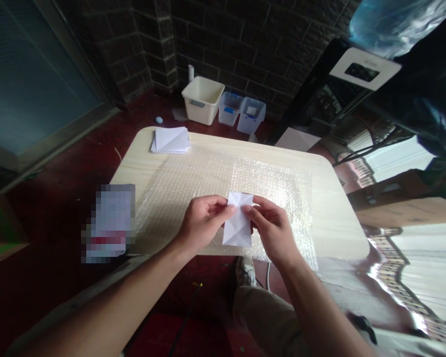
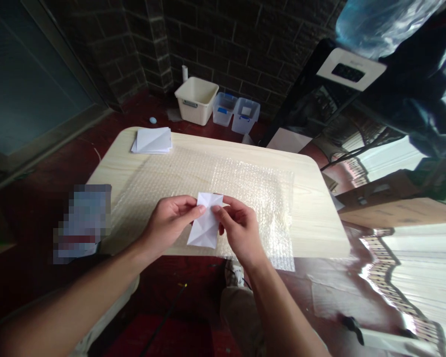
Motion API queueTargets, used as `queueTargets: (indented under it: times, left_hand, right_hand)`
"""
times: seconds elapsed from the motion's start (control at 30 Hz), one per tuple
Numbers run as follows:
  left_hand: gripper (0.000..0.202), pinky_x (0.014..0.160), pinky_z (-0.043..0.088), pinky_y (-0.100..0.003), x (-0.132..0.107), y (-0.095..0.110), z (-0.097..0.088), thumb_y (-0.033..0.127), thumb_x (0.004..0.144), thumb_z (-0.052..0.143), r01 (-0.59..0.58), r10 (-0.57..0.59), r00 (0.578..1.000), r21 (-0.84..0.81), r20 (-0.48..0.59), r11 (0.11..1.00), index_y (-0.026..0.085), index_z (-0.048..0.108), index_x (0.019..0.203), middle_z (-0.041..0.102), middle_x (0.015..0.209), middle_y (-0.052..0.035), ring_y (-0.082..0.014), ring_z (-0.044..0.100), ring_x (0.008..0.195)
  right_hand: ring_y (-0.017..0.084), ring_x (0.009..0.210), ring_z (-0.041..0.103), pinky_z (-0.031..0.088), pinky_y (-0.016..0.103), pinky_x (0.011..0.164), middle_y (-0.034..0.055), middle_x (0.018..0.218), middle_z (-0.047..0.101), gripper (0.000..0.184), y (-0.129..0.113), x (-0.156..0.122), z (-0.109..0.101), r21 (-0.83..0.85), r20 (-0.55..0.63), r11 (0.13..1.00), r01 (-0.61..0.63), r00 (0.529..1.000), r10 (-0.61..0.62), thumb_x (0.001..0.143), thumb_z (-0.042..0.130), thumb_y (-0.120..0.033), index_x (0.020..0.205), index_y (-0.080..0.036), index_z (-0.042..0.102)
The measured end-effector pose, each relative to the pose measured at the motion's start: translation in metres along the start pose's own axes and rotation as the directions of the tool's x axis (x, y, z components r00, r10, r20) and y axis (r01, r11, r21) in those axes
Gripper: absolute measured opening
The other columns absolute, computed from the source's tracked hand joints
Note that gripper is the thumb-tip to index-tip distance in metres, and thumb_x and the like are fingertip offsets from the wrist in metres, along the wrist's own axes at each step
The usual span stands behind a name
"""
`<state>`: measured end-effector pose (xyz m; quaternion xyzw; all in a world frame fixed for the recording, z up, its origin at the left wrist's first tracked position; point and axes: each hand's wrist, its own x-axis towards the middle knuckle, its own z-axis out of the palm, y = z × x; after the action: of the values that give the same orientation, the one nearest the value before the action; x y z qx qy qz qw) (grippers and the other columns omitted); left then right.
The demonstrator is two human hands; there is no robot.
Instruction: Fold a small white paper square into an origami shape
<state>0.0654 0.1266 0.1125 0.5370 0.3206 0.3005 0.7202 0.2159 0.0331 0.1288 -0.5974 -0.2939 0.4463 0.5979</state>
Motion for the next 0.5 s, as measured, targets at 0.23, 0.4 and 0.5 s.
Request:
queueTargets:
  times: [0.23, 0.4, 0.5]
  left_hand:
    - [0.025, 0.071, 0.055, -0.029, -0.019, 0.002, 0.004, 0.039, 0.084, 0.083, -0.007, 0.015, 0.993, -0.066, 0.119, 0.998, 0.016, 0.082, 0.094, 0.08, 0.086, -0.0083, -0.0207, 0.073, 0.078]
    - [0.028, 0.074, 0.056, -0.03, -0.025, 0.001, 0.005, 0.043, 0.088, 0.079, 0.15, -0.111, 0.978, -0.224, 0.178, 0.963, 0.017, 0.083, 0.099, 0.081, 0.09, -0.0091, -0.0208, 0.074, 0.082]
    - [0.031, 0.076, 0.057, -0.031, -0.023, -0.002, 0.001, 0.034, 0.079, 0.088, 0.244, -0.19, 0.958, -0.255, 0.216, 0.936, 0.019, 0.082, 0.106, 0.082, 0.095, -0.009, -0.0203, 0.074, 0.083]
  right_hand:
    - [0.014, 0.057, 0.055, 0.044, 0.028, 0.054, -0.0009, 0.07, 0.068, 0.026, -0.004, -0.023, -0.003, 0.059, 0.011, 0.994, -0.097, 0.995, 0.096, 0.084, 0.079, -0.033, 0.108, -0.023, 0.075]
    - [0.014, 0.057, 0.053, 0.041, 0.028, 0.054, -0.0014, 0.066, 0.066, 0.015, -0.003, -0.027, 0.0, 0.056, -0.033, 0.997, -0.054, 0.998, 0.055, 0.085, 0.079, -0.033, 0.093, -0.023, 0.072]
    - [0.014, 0.057, 0.051, 0.041, 0.029, 0.056, -0.0012, 0.066, 0.064, 0.015, -0.002, -0.022, 0.004, -0.027, -0.027, 0.999, -0.023, 0.999, 0.022, 0.086, 0.077, -0.035, 0.094, -0.022, 0.075]
